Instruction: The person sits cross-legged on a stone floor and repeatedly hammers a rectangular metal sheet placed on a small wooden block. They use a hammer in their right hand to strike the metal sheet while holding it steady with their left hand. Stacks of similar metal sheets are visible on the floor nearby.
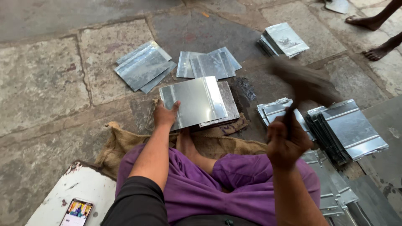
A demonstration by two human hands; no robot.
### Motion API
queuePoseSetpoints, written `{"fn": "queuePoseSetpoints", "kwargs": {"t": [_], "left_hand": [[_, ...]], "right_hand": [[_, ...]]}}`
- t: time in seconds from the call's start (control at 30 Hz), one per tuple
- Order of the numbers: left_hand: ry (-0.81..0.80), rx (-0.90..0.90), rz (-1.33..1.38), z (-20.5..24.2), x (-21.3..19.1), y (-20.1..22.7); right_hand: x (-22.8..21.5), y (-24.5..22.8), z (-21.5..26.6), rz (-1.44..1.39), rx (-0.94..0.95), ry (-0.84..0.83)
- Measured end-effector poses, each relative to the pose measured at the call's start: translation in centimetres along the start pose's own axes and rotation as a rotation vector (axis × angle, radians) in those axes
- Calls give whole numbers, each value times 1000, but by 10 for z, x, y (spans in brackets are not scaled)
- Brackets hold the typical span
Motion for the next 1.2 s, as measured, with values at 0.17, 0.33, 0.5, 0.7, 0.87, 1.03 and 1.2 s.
{"fn": "queuePoseSetpoints", "kwargs": {"t": [0.17,0.33,0.5,0.7,0.87,1.03,1.2], "left_hand": [[47,2,-55,1,1,-6],[60,-1,-32,2,-2,-1],[33,13,-111,0,0,-5],[12,-3,-89,4,0,-2],[-22,-57,-32,12,-5,4],[-33,-6,-92,14,5,-7],[-53,-64,-89,4,7,-10]], "right_hand": [[14,58,46,7,-21,51],[48,109,52,470,504,-347],[4,32,-11,262,236,-82],[-15,47,25,-348,-211,143],[59,148,79,489,655,-505],[20,82,17,345,602,-196],[-19,-14,-13,-10,-75,105]]}}
Point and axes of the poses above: each hand's wrist, its own z-axis away from the middle knuckle, its own x-axis out of the palm, y = z × x, the point moved 8 cm from there along -z, towards the middle knuckle, and after that the axes turned 14 degrees about -y, right-handed, at the moved point
